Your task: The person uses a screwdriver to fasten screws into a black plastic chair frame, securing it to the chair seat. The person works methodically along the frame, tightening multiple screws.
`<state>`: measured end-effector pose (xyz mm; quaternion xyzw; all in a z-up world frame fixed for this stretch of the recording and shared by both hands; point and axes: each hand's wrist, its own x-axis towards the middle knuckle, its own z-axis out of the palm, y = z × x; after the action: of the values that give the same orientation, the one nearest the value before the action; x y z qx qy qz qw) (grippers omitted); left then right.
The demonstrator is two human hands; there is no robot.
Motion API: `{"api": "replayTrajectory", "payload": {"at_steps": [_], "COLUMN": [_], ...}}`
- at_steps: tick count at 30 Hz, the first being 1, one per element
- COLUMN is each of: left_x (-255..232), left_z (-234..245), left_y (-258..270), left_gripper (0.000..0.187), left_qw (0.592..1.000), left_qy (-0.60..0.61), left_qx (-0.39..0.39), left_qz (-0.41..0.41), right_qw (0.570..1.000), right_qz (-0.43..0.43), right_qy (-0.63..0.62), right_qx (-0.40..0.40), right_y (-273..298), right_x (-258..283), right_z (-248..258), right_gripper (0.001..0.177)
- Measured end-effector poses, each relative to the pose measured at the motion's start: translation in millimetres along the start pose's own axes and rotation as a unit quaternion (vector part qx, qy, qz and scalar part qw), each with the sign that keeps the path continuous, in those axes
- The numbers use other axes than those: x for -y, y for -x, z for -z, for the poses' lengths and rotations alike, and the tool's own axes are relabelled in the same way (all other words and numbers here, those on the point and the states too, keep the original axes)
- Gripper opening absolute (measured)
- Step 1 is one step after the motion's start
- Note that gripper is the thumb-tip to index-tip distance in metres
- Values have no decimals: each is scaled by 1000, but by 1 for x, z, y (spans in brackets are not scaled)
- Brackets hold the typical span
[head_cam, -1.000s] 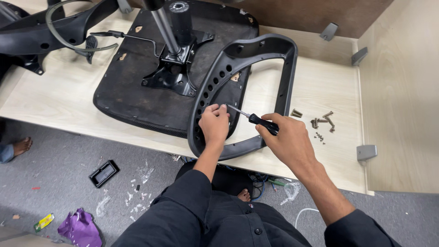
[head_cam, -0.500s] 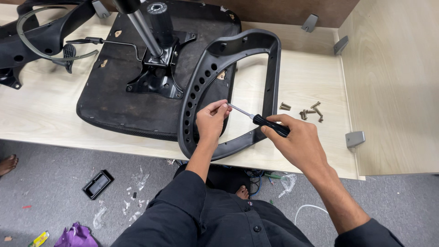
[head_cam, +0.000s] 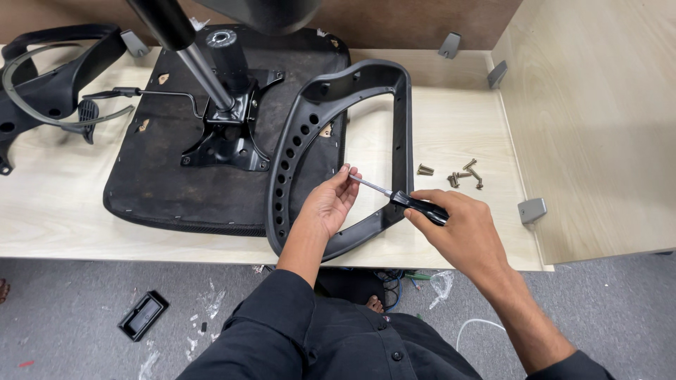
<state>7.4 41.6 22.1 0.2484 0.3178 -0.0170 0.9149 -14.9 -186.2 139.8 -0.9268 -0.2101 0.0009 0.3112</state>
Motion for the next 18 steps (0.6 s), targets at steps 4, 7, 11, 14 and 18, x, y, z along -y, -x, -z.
{"api": "replayTrajectory", "payload": {"at_steps": [4, 7, 11, 14, 18], "left_x": [1, 1, 3, 1, 0], "left_z": [-6, -8, -10, -13, -14], "left_y": [-6, -6, -1, 2, 1], "left_gripper": [10, 8, 10, 10, 9], "left_qw": [997, 993, 994, 996, 996], "left_qy": [65, 102, 94, 83, 82], "left_qx": [19, 39, 29, 27, 26], "left_qz": [26, 37, 39, 32, 33], "right_qw": [998, 996, 998, 999, 997], "right_qz": [-53, -84, -61, -27, 18], "right_qy": [-17, -28, -23, 19, 78], "right_qx": [-1, 4, -4, -5, -2], "right_y": [5, 6, 7, 7, 7], "right_x": [0, -1, -2, -1, 0], "right_z": [1, 1, 3, 5, 10], "right_gripper": [33, 34, 32, 31, 32]}}
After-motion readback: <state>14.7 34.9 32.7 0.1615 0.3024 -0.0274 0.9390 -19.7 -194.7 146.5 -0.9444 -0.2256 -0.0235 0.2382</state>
